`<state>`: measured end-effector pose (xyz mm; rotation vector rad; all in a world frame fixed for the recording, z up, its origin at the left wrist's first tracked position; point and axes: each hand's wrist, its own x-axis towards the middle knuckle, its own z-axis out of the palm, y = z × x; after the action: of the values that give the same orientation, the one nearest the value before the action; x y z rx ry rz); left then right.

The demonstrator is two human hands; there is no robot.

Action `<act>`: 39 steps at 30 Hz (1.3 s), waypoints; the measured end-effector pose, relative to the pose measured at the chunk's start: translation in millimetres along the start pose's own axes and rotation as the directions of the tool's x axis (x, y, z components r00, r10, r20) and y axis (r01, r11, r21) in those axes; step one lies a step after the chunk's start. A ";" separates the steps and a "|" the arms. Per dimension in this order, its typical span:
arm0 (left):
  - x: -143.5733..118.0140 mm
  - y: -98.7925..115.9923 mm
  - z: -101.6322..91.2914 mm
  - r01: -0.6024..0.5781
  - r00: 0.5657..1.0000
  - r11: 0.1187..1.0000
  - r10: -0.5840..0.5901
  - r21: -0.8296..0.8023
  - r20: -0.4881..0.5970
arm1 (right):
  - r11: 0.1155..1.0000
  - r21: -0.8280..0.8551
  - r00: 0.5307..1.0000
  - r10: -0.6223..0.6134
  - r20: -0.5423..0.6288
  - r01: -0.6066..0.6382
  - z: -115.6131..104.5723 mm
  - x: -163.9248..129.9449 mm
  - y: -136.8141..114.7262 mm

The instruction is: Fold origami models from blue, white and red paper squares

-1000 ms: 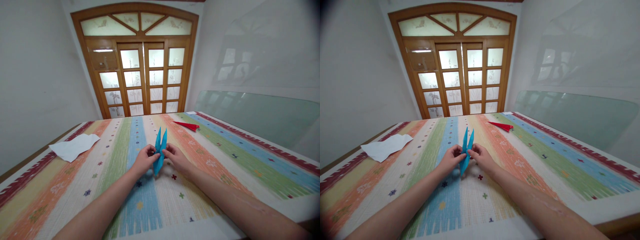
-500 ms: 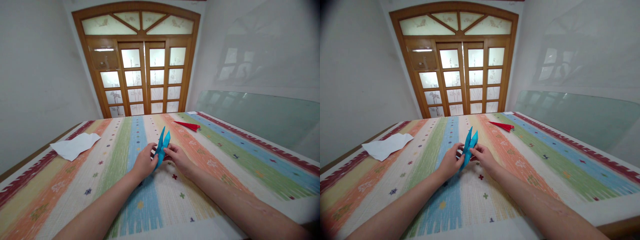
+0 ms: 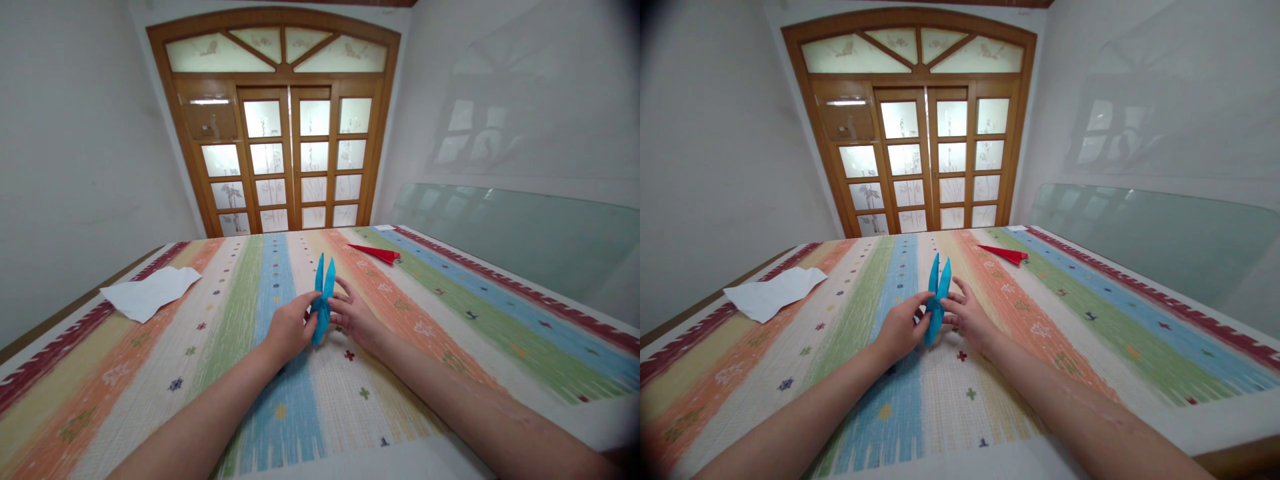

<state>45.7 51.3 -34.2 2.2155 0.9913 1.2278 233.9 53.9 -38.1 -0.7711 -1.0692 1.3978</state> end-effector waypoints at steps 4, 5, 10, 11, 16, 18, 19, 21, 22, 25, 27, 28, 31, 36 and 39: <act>1.1 1.3 -1.7 -0.066 0.998 0.995 0.065 0.070 0.010 | 0.995 0.050 0.994 0.078 0.073 -0.082 -1.5 0.5 1.4; 1.5 1.1 -1.7 -0.076 0.997 0.994 0.076 0.075 0.008 | 0.995 0.047 0.993 0.083 0.081 -0.087 -1.5 0.5 1.7; 2.0 -2.6 1.7 -0.084 0.996 0.994 0.084 0.063 -0.008 | 0.996 0.030 0.989 0.077 0.123 -0.081 1.0 -1.2 0.5; 1.8 -3.5 2.6 -0.082 0.997 0.994 0.083 0.067 -0.009 | 0.996 0.025 0.988 0.077 0.136 -0.081 1.4 -1.6 0.3; 1.3 -6.1 5.4 -0.059 0.998 0.987 0.058 0.148 0.010 | 0.997 0.018 0.986 0.066 0.155 -0.070 1.2 -2.5 1.5; 1.5 -5.4 5.4 -0.048 0.999 0.985 0.049 0.168 0.001 | 0.998 0.012 0.984 0.066 0.167 -0.069 1.2 -2.6 1.8; 1.7 -4.8 5.2 -0.045 0.999 0.984 0.047 0.173 -0.006 | 0.998 0.007 0.983 0.065 0.172 -0.067 1.3 -2.7 1.6; 2.0 -3.5 4.7 -0.042 0.999 0.984 0.046 0.175 -0.019 | 0.998 0.000 0.983 0.057 0.173 -0.058 1.7 -3.0 0.9; 2.0 -3.0 4.4 -0.041 0.999 0.984 0.046 0.171 -0.024 | 0.998 -0.002 0.983 0.058 0.172 -0.059 1.8 -3.1 0.5; 1.9 -3.1 3.6 -0.035 0.999 0.986 0.041 0.164 -0.030 | 0.997 0.002 0.983 0.071 0.172 -0.073 1.3 -3.0 -0.5; 1.8 -4.3 3.3 -0.034 0.998 0.984 0.041 0.173 -0.041 | 0.997 0.005 0.982 0.077 0.170 -0.079 0.0 -2.4 -0.4; 1.9 -5.0 3.1 -0.036 0.998 0.983 0.045 0.178 -0.047 | 0.997 0.003 0.983 0.076 0.164 -0.077 -0.9 -2.0 -0.3; 3.7 -6.7 1.7 -0.047 0.997 0.985 0.056 0.168 -0.054 | 0.997 -0.013 0.986 0.071 0.151 -0.070 -3.5 -0.6 0.6; 11.2 -7.4 -3.8 -0.013 0.996 1.000 0.015 0.020 -0.082 | 0.997 -0.041 0.989 0.063 0.132 -0.058 -4.4 1.0 2.4; 14.7 -7.1 -6.1 0.060 0.994 0.996 -0.066 -0.072 -0.086 | 0.997 -0.074 0.993 0.039 0.112 -0.031 -4.1 1.9 4.1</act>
<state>43.0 67.2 -27.5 2.0773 1.0281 1.3216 235.8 56.7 -43.1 -0.7733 -1.2049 1.4536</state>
